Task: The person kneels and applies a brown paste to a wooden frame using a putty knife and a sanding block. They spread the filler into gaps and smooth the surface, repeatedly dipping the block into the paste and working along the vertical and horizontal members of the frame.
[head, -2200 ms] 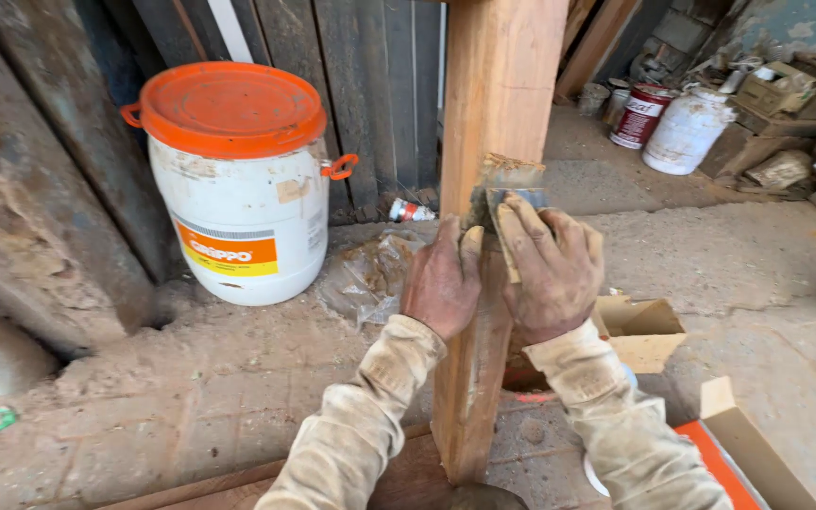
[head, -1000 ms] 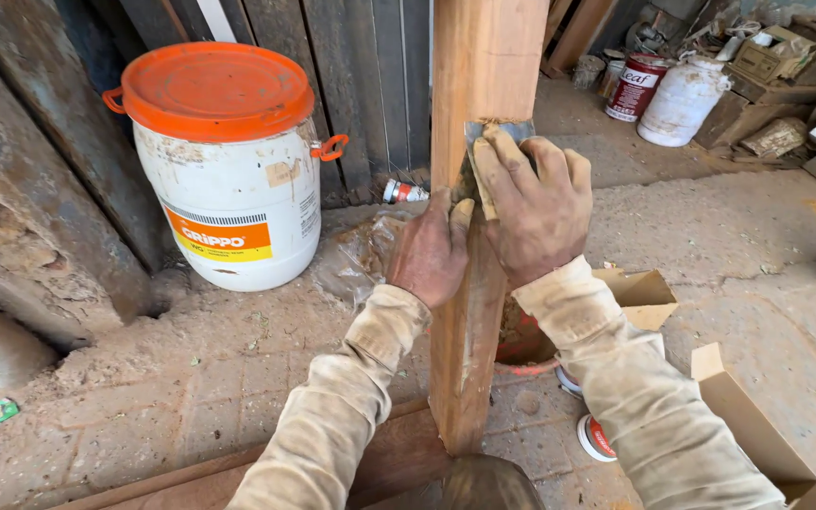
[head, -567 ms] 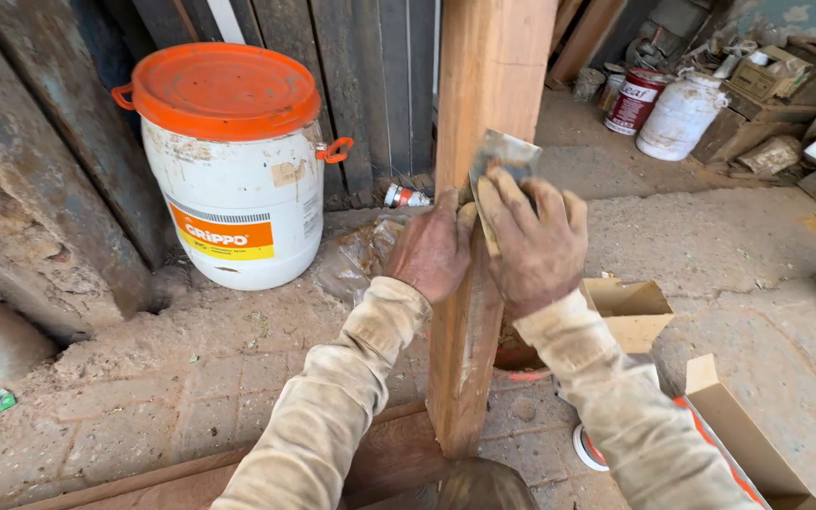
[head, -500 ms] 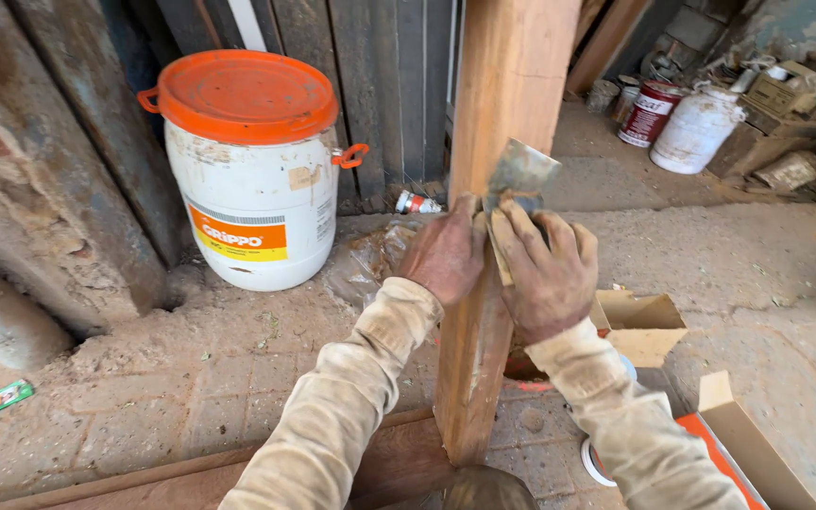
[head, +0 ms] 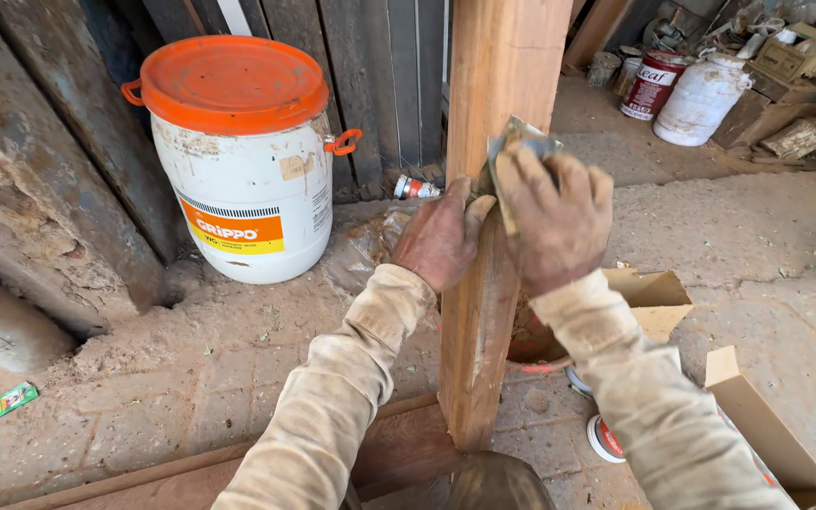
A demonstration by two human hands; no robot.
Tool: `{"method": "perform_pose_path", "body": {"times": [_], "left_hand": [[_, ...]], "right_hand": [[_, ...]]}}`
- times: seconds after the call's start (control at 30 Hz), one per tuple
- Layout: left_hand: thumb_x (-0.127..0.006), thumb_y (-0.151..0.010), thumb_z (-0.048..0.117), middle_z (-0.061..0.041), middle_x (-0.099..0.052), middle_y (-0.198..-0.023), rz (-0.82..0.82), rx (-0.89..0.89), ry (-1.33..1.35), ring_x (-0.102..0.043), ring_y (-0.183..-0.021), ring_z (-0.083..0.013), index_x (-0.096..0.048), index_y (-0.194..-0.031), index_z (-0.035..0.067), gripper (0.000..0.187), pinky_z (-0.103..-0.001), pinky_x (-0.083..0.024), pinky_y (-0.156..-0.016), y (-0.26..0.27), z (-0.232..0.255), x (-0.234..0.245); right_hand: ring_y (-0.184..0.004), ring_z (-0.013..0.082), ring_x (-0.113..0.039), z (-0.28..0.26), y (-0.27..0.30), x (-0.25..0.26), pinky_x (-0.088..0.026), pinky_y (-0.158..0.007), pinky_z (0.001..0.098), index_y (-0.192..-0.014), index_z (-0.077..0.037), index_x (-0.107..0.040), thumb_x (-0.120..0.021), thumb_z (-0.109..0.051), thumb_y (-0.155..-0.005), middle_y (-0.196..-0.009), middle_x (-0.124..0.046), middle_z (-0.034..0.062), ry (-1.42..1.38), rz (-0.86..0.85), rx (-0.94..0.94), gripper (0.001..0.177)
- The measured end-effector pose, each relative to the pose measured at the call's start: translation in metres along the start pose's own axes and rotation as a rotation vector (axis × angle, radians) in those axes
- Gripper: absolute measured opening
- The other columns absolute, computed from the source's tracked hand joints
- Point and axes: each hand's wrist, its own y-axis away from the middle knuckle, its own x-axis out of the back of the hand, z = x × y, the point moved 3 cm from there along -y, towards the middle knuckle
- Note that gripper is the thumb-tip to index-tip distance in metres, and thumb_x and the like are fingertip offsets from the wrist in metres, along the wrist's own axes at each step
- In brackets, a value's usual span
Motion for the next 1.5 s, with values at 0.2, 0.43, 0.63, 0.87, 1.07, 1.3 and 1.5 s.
{"method": "perform_pose_path", "body": {"times": [0.2,0.43,0.63,0.87,1.07,1.3,1.5], "left_hand": [[-0.055,-0.103,0.022,-0.031,-0.069,-0.092,0.043,-0.022,0.082,-0.068,-0.088,-0.0498,-0.051,-0.12,-0.003,0.03,-0.053,-0.055,-0.073,-0.002,-0.004,-0.006],[-0.054,-0.101,0.018,-0.03,-0.07,-0.093,0.069,0.038,0.037,-0.069,-0.09,-0.0477,-0.053,-0.11,-0.002,0.022,-0.054,-0.053,-0.076,0.005,0.001,-0.008],[-0.057,-0.099,0.013,-0.025,-0.07,-0.084,0.194,0.061,0.123,-0.07,-0.078,-0.0405,-0.058,-0.105,-0.004,0.017,-0.048,-0.053,-0.068,0.038,0.011,0.015],[-0.058,-0.1,0.014,-0.003,-0.064,-0.065,0.155,0.221,0.556,-0.057,-0.053,-0.0087,-0.065,-0.106,-0.002,0.018,-0.03,-0.048,-0.047,0.065,-0.015,0.004],[-0.059,-0.102,0.017,-0.01,-0.065,-0.071,0.153,0.24,0.595,-0.062,-0.059,-0.0167,-0.066,-0.11,-0.001,0.021,-0.034,-0.054,-0.055,0.042,-0.011,-0.016],[-0.061,-0.096,0.016,-0.021,-0.075,-0.102,0.301,0.164,0.213,-0.074,-0.096,-0.0362,-0.069,-0.115,-0.001,0.026,-0.044,-0.056,-0.085,0.035,-0.01,-0.024],[-0.06,-0.096,0.014,-0.022,-0.075,-0.102,0.31,0.15,0.201,-0.073,-0.098,-0.0371,-0.069,-0.115,-0.001,0.026,-0.045,-0.056,-0.086,0.036,-0.013,-0.025]], "right_hand": [[-0.121,0.0273,-0.059,0.005,0.013,-0.012,-0.044,-0.101,0.0456,-0.137,-0.01,-0.066,-0.077,-0.008,-0.091,-0.141,-0.064,0.0042,0.052,0.071,-0.02,0.047],[-0.121,0.0284,-0.06,0.019,0.003,0.009,-0.044,-0.103,0.0435,-0.136,-0.008,-0.066,-0.07,0.0,-0.084,-0.141,-0.069,0.0036,-0.027,0.09,-0.183,0.053],[-0.117,0.0283,-0.061,-0.011,0.072,0.007,-0.043,-0.102,0.045,-0.132,-0.006,-0.066,-0.069,0.0,-0.078,-0.139,-0.068,0.0041,-0.139,0.006,-0.181,0.054],[-0.124,0.0294,-0.06,-0.039,0.097,0.02,-0.042,-0.105,0.0462,-0.132,-0.008,-0.066,-0.072,-0.005,-0.083,-0.139,-0.066,0.0036,-0.272,-0.018,-0.256,0.049],[-0.119,0.0296,-0.058,-0.034,0.079,0.012,-0.041,-0.102,0.0484,-0.131,-0.006,-0.067,-0.073,-0.006,-0.081,-0.139,-0.065,0.0046,-0.215,0.017,-0.22,0.051],[-0.122,0.0286,-0.057,-0.023,0.074,-0.01,-0.041,-0.104,0.049,-0.135,-0.008,-0.066,-0.074,-0.008,-0.08,-0.142,-0.063,0.0029,-0.097,0.002,-0.149,0.056],[-0.121,0.0288,-0.055,-0.021,0.074,-0.021,-0.04,-0.103,0.0504,-0.136,-0.01,-0.065,-0.076,-0.01,-0.076,-0.141,-0.062,0.0023,-0.06,-0.023,-0.13,0.062]]}}
